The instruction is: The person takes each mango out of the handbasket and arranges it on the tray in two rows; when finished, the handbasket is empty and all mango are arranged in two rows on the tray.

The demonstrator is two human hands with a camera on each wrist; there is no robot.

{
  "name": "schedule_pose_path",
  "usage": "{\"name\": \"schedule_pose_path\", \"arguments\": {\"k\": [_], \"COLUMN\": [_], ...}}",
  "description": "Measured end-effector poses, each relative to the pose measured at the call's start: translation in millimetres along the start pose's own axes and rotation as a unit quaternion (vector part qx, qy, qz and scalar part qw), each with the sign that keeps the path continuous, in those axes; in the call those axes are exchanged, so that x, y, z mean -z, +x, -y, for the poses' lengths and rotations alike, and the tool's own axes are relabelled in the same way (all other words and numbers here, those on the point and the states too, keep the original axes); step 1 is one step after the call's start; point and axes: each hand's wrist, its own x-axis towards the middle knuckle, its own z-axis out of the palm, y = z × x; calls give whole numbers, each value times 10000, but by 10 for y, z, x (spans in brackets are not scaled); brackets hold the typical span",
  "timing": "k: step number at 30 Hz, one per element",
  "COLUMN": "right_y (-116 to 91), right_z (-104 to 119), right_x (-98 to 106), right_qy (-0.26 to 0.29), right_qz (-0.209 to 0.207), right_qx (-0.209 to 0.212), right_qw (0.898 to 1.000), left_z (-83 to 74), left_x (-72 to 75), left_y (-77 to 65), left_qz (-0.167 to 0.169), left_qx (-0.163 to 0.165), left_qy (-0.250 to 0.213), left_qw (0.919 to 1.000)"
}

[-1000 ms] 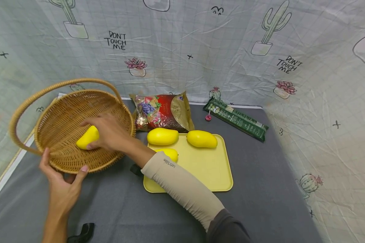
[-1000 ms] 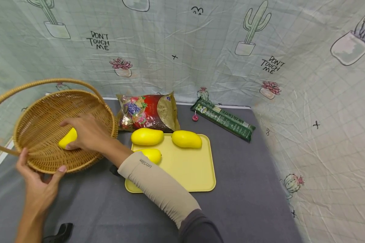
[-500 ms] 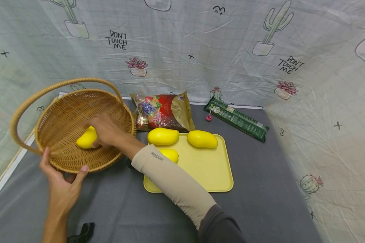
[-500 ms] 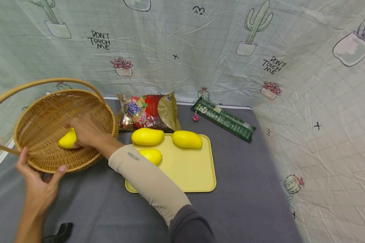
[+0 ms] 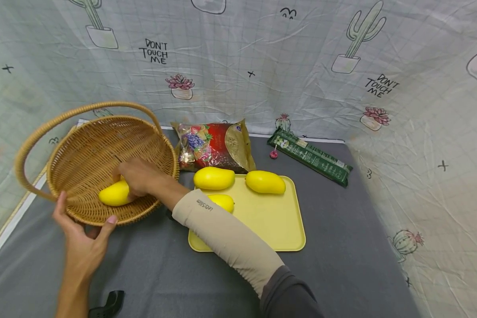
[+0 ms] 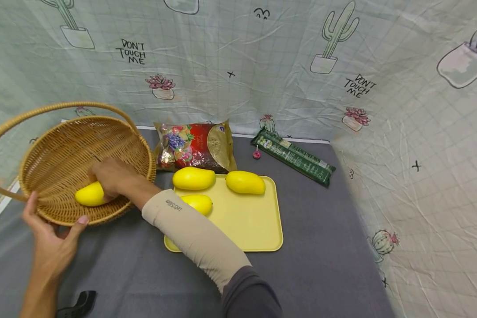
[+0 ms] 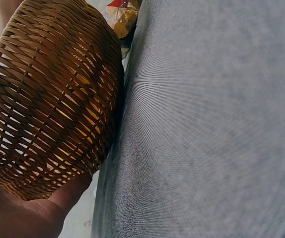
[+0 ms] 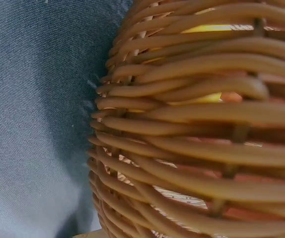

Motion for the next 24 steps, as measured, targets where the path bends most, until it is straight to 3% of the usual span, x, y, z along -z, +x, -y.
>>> {"name": "schedule_pose_path", "arguments": {"k": [11, 17, 24], "right_y": [-109, -238, -447], "right_z": [19, 3, -63], "right_x": [35, 93, 227], "right_qy": [345, 613, 952], "right_qz": [289, 131, -216], "right_qx": [194, 522, 820], "right_qw": [9988, 9967, 9918], "left_z": [17, 15, 15], "left_x": [3, 4, 7], "left_y": [-1, -1, 0], "left_qz": [28, 40, -11], "left_qx": [-113, -105, 31], "left_qy": [-65, -135, 94], "left_qw": [9999, 9998, 10000]}}
